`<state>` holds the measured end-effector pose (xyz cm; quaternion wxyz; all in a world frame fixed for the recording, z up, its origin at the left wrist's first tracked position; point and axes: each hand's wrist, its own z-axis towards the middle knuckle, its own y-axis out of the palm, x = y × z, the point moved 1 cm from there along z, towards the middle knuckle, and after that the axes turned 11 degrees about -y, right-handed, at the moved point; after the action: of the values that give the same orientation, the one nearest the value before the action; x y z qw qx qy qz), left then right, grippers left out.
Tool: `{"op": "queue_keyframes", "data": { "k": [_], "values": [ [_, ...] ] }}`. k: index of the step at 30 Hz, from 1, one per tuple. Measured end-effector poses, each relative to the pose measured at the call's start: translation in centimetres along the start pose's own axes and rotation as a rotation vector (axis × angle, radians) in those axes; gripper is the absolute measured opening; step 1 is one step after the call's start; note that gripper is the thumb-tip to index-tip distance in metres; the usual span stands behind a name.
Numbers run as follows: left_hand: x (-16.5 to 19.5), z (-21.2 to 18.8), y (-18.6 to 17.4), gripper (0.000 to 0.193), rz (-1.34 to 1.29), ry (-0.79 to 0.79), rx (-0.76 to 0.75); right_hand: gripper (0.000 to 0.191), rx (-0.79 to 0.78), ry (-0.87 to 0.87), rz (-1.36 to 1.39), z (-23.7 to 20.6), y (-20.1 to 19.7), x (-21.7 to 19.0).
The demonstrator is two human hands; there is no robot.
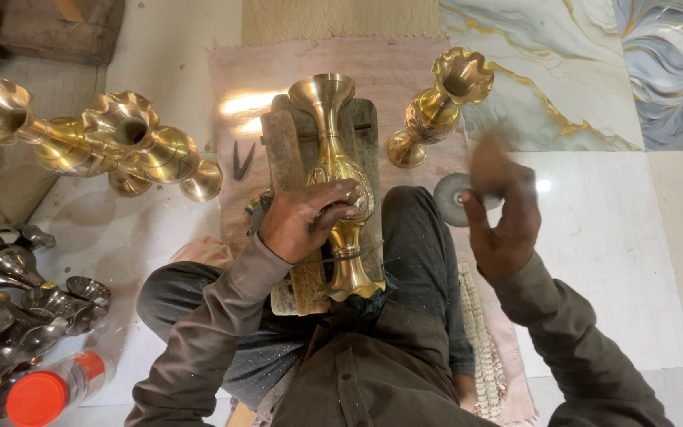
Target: The person sits cross-legged on the floor with a brass vase clamped to a wooden block and engraves decorative patterns into its surface. They hold a chisel against the metal and strike it with a wooden mallet, rotating the vase to work different areas of the design.
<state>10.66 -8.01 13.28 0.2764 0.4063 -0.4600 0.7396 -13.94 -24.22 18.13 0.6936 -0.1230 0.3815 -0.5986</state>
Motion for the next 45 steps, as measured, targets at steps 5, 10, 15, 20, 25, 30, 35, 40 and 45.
{"op": "queue_keyframes", "data": {
  "k": [5, 10, 15, 20, 25, 30, 35, 40, 45],
  "values": [
    [-1.0, -0.2, 0.6, 0.025, 0.030, 0.031, 0.025, 0.056, -0.253, -0.131, -0.478, 1.5, -0.4, -1.2],
    [-3.0, -0.4, 1.3, 0.024, -0.260, 0.002, 0.178, 0.062, -0.154, 0.040, -0.070, -0.1, 0.7, -0.7],
    [-5.3, -1.4, 0.7, 0.028, -0.675, -0.143, 0.329, 0.068, -0.359, 0.129, -0.143, -3.2, 3.1, 0.5],
    [-6.1, -4.1, 0.9, 0.030, -0.652, -0.267, 0.463, 0.068, -0.212, 0.406, 0.114, -7.5, 6.5, -0.3],
    [-4.8, -6.1, 3.4, 0.032, -0.592, -0.335, 0.577, 0.065, -0.114, 0.532, 0.267, -11.2, 8.7, -0.3],
    [-2.9, -7.6, 6.5, 0.034, -0.701, -0.374, 0.608, 0.053, -0.033, 0.603, 0.741, -13.6, 10.0, -1.5],
    [-1.8, -7.2, 8.6, 0.030, -0.751, -0.447, 0.642, 0.041, -0.157, 0.196, 0.398, -12.8, 9.8, -2.5],
    [-1.0, -7.1, 8.9, 0.025, -0.721, -0.396, 0.591, 0.030, -0.231, 0.347, 0.347, -12.0, 9.9, -3.0],
    [-0.6, -7.0, 9.2, 0.023, -0.720, -0.312, 0.631, 0.024, -0.210, 0.223, 0.290, -11.1, 9.6, -3.5]
  ]
}}
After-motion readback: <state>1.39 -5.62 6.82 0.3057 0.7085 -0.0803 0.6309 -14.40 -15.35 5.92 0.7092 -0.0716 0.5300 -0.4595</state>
